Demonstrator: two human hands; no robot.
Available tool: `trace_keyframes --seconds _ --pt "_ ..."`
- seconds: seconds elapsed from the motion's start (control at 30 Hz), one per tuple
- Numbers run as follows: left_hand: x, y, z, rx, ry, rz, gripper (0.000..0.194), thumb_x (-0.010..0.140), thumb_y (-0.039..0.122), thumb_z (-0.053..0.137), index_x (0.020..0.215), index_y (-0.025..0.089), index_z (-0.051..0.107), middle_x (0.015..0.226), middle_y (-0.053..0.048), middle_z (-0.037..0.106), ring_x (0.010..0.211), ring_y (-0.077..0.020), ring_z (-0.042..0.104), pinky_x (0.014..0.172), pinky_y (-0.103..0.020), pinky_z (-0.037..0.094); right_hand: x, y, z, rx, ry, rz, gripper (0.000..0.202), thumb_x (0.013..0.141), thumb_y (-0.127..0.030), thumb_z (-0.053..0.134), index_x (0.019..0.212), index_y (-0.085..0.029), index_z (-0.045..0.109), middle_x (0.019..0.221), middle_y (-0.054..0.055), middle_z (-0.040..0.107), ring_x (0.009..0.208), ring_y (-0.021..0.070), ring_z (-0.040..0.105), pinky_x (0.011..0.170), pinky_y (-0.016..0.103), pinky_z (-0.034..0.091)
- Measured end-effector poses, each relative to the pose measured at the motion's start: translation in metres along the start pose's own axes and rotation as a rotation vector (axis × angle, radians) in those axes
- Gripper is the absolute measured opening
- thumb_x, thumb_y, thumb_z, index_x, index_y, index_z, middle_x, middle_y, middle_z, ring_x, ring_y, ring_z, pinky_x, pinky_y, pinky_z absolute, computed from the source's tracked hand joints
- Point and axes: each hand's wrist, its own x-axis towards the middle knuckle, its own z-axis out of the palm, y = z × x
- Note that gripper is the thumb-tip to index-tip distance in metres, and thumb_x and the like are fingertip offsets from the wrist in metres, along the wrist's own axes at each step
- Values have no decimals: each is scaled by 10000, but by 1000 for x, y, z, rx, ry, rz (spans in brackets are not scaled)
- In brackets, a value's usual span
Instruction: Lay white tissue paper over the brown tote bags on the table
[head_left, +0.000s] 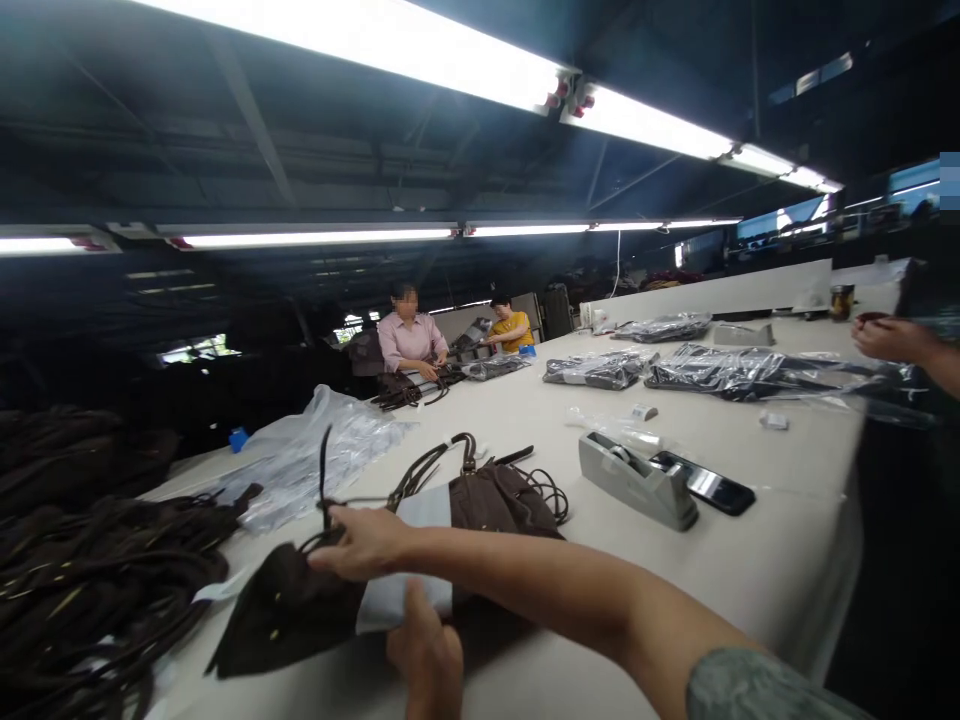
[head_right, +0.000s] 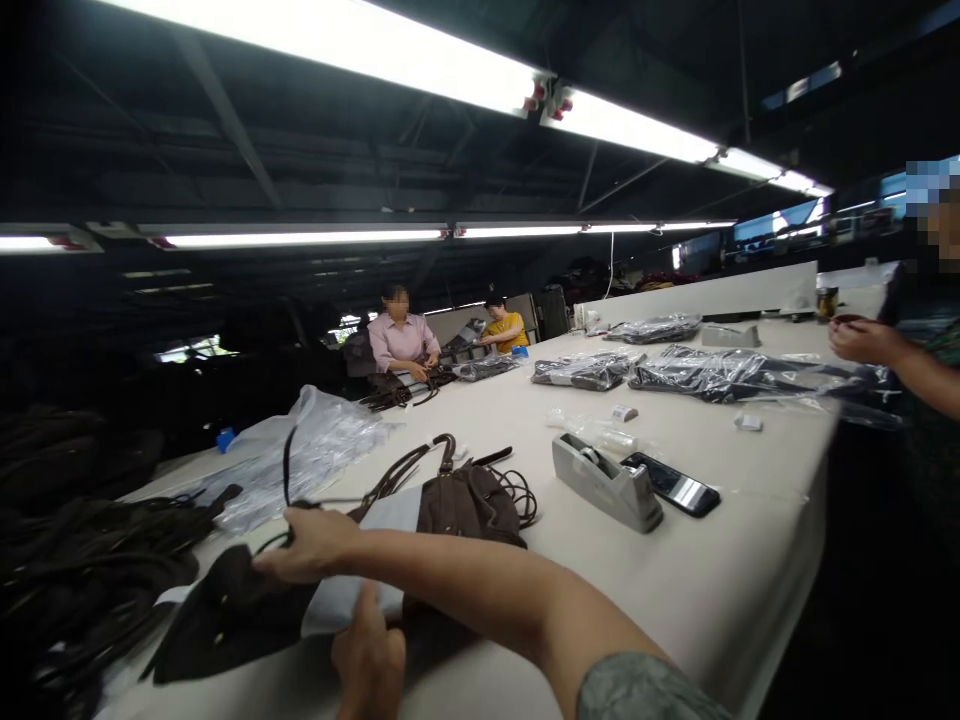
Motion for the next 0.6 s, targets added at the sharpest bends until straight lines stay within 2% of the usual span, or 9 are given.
trace_keyframes --seconds 0.07,0.17,0.23,0.3,0.37,0.47,0.53,0.6 --pt "8 -10 -16 -11 12 -118 239 685 276 712 784 168 523 932 -145 647 1229 -414 501 1012 -543 449 -45 31 9 -194 -47 -66 634 830 -478 669 1350 -148 519 1229 146 619 1173 336 553 966 455 476" --pt "11 -16 -32 -130 -92 -195 94 777 198 636 835 177 565 941 -73 669 1211 -270 552 1018 -371 483 -105 81 12 -404 1 -69 698 812 -506 692 1354 -102 520 1357 215 507 1301 373 420 1074 524 344" --pt "9 -14 -39 -189 -171 -251 77 825 148 585 896 177 589 983 -56 682 1191 -207 568 1023 -324 477 -137 111 14 -410 -27 2 767 872 -581 588 1427 -75 435 1464 237 371 1380 384 297 1114 568 257" --pt "6 -11 -45 -211 -224 -318 132 840 112 578 956 169 602 1017 -57 688 1156 -184 588 1038 -341 466 -159 133 18 -381 -57 52 778 934 -609 462 1484 -72 340 1522 225 254 1415 361 228 1131 569 227" --pt "2 -6 -51 -218 -268 -368 185 841 79 578 1006 159 603 1022 -62 694 1079 -168 627 1024 -354 481 -172 143 25 -372 -36 53 770 962 -608 400 1508 -78 282 1542 210 194 1431 329 199 1145 549 217" --pt "-2 -2 -61 -221 -322 -408 227 853 59 552 1064 135 585 1016 -99 698 967 -185 674 922 -378 556 -182 140 35 -400 52 42 732 981 -556 410 1491 -41 304 1532 226 212 1433 316 199 1156 532 209" --pt "-5 -1 -67 -212 -354 -413 222 870 75 525 1082 118 573 1036 -133 694 969 -220 681 857 -395 588 -190 132 34 -394 124 -8 584 991 -450 453 1418 -52 438 1492 205 338 1396 292 306 1156 487 245" --pt "-6 -3 -78 -138 -390 -445 199 879 110 513 1066 87 579 1068 -174 685 1006 -251 673 813 -369 604 -199 125 23 -348 250 -81 362 981 -311 484 1256 -109 607 1395 137 504 1303 231 450 1142 394 304"
